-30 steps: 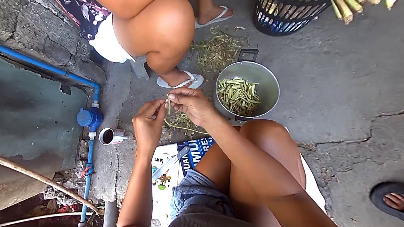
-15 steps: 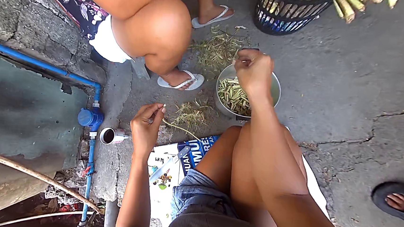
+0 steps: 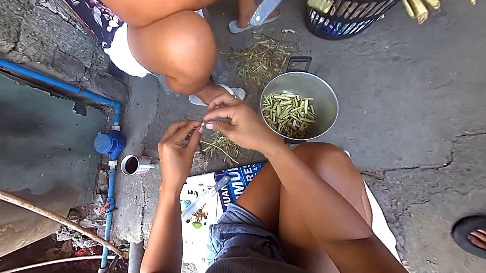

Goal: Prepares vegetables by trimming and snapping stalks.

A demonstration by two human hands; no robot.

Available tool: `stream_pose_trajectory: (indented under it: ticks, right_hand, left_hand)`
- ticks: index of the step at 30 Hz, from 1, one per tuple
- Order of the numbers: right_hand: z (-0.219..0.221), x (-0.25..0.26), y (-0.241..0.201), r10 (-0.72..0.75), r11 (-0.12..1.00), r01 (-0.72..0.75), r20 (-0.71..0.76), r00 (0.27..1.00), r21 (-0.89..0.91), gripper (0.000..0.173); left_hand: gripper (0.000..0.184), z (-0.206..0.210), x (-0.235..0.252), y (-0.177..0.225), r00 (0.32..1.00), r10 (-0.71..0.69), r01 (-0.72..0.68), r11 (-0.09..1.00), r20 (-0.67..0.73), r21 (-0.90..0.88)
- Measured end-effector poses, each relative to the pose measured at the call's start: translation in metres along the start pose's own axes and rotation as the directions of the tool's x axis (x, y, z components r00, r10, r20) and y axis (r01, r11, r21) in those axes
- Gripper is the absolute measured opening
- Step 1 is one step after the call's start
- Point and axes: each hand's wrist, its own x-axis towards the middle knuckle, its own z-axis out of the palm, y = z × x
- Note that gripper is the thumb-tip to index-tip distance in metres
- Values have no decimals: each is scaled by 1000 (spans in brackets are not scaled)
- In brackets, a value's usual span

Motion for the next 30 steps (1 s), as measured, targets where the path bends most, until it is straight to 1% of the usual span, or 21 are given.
stream_pose_trajectory:
  ticks: [5,8,10,12,16,19,22,24,26,28,30]
  right_hand:
    - [0,1,1,2,1000,-2,-8,1000,-13,12]
    - [-1,2,3,20,999,-20,15,1000,47,11]
    - [0,3,5,47,990,-49,16,999,135,9]
    - [3,4,6,90,961,-91,17,996,259,8]
    - [10,5,9,199,839,-194,45,979,508,7]
    - [17,5,9,263,759,-251,71,962,601,8]
    - [25,2,8,315,746,-296,75,946,596,9]
    - [29,2,12,310,776,-295,70,948,557,9]
    - [30,5,21,303,814,-295,66,951,500,8]
    - [31,8,31,324,841,-324,75,943,434,7]
    - [33,10,43,376,849,-388,107,920,360,9]
  left_hand:
    - [14,0,1,2,1000,21,-21,1000,16,6]
    - [14,1,2,1,1000,30,-30,999,7,-20]
    - [14,3,2,0,999,31,-31,999,-6,-35]
    - [13,5,2,-1,1000,18,-20,997,-21,-73]
    - [14,9,2,-5,998,-38,28,977,-44,-213]
    - [13,10,2,-8,995,-81,56,941,-64,-333]
    - [12,9,2,-9,988,-144,108,897,-52,-429]
    - [13,7,3,-11,977,-208,163,851,-36,-499]
    - [14,2,5,-13,961,-277,212,770,-16,-602]
    - [17,-5,7,-16,950,-313,224,707,-13,-671]
    - [19,-14,9,-21,940,-339,210,680,-47,-702]
